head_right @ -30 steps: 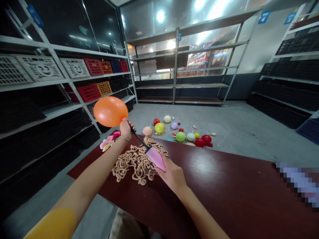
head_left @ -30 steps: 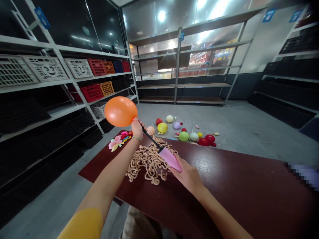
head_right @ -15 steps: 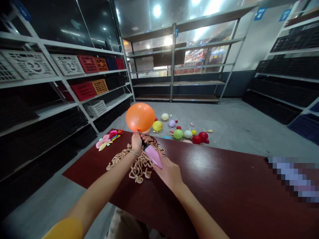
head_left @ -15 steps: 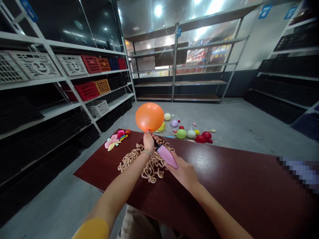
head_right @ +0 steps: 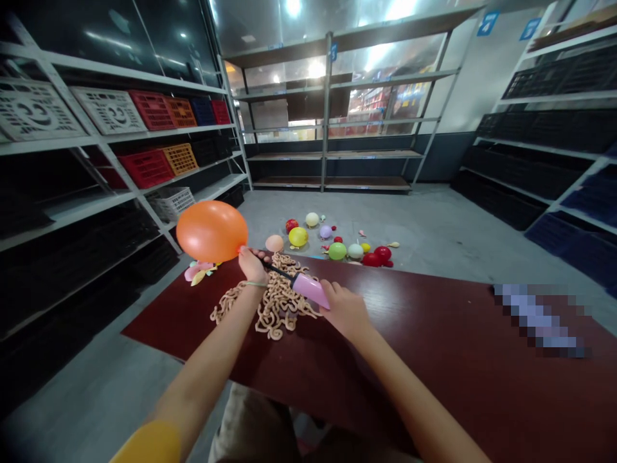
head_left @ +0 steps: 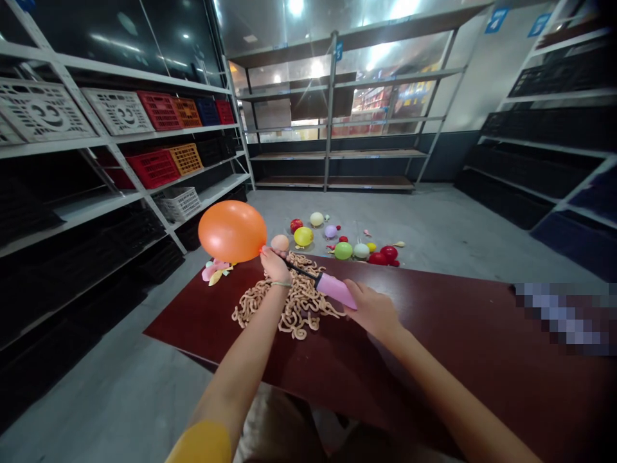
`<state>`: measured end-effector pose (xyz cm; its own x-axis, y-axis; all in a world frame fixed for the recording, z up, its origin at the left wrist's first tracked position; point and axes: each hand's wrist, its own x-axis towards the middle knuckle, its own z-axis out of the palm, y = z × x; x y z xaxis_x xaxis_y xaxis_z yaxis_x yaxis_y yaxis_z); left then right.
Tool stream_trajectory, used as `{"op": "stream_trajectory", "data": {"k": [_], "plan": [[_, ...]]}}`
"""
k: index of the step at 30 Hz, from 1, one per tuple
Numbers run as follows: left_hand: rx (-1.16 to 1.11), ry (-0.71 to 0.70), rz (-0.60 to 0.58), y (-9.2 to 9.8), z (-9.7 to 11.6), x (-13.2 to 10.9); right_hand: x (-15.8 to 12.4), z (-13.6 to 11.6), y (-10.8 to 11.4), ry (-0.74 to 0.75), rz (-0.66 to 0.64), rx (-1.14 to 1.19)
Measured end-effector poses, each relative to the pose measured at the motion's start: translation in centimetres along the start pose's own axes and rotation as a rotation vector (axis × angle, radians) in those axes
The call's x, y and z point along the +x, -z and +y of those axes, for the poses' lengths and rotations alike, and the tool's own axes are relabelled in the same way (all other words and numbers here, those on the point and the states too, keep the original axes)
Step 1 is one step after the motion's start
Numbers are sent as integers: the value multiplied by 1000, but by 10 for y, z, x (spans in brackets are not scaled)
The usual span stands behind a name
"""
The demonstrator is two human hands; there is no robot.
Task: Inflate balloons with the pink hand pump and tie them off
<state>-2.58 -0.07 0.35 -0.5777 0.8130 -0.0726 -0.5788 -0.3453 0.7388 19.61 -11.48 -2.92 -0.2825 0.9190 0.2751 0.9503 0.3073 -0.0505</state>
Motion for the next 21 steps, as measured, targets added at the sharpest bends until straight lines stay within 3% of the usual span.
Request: {"op": "stream_trajectory", "data": {"k": [4,7,12,16,18,21], "plan": [[-4,44,-90,-4,-20,-38,-1,-26,-7,-52,56,40],[36,97,-132,3,-24,-49,-14,-26,-15,-21,45,84],[44,76,-134,15,-16,-32,-51,19,-25,63,120,24],[-5,41,-90,15,-9,-24,-57,46,-21,119,116,-86],[-26,33,-73,14,-8,-29,-49,40,-17,111,109,-119],[26,125,-79,16,-8,-41,-28,7,-13,83,83,-112]]}}
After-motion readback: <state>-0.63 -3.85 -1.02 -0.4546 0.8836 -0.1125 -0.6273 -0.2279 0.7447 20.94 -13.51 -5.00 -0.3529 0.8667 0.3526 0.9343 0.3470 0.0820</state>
